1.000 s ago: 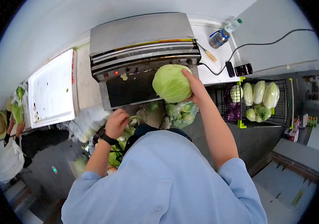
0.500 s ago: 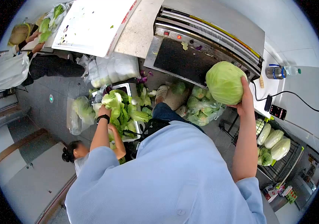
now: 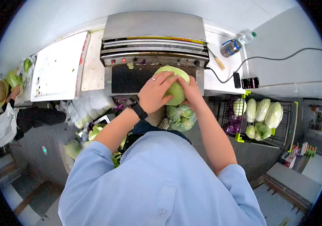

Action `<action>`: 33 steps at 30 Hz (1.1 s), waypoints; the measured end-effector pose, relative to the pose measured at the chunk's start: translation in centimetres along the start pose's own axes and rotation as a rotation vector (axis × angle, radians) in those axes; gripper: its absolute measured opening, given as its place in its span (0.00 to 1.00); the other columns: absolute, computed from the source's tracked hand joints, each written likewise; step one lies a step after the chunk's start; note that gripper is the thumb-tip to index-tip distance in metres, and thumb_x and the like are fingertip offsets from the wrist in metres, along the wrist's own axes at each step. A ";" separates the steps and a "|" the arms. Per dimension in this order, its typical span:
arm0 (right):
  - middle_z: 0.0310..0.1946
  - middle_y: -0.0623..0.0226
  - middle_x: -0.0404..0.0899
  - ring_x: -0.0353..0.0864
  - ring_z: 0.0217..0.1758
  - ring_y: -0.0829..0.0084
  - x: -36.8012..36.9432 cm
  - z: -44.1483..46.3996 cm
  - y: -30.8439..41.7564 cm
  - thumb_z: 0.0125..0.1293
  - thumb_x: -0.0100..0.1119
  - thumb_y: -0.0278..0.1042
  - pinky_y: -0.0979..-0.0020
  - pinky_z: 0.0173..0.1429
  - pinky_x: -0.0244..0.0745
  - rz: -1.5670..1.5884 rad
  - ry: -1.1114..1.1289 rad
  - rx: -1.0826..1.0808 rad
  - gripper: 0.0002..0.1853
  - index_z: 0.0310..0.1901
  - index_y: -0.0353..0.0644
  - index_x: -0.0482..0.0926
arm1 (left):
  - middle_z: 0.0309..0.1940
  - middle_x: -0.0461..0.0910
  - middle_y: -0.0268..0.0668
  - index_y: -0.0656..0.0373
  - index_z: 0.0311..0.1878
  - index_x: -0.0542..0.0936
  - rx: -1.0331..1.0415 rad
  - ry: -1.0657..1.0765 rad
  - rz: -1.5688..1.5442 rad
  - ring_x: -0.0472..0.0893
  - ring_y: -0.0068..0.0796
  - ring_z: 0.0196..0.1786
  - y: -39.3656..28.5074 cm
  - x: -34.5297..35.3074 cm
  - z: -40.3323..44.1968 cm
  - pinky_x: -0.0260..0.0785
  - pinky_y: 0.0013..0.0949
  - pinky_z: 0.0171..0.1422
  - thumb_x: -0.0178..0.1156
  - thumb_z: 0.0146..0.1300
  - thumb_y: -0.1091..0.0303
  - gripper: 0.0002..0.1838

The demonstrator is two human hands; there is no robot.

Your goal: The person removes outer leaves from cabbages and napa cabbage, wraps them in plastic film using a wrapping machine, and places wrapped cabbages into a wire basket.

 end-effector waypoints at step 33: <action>0.63 0.58 0.72 0.82 0.57 0.61 1.2 -0.8 -1.0 0.70 0.57 0.69 0.52 0.39 0.86 0.106 -0.079 0.003 0.43 0.75 0.50 0.57 | 0.44 0.76 0.38 0.56 0.42 0.75 0.587 0.376 0.096 0.80 0.40 0.48 2.1 -2.2 0.8 0.78 0.39 0.50 0.60 0.57 0.70 0.10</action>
Point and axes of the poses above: each hand's wrist, its own z-axis towards the middle knuckle, its own x-axis out of the palm, y = z × x, the point moved 4 cm from there along z, towards the middle knuckle
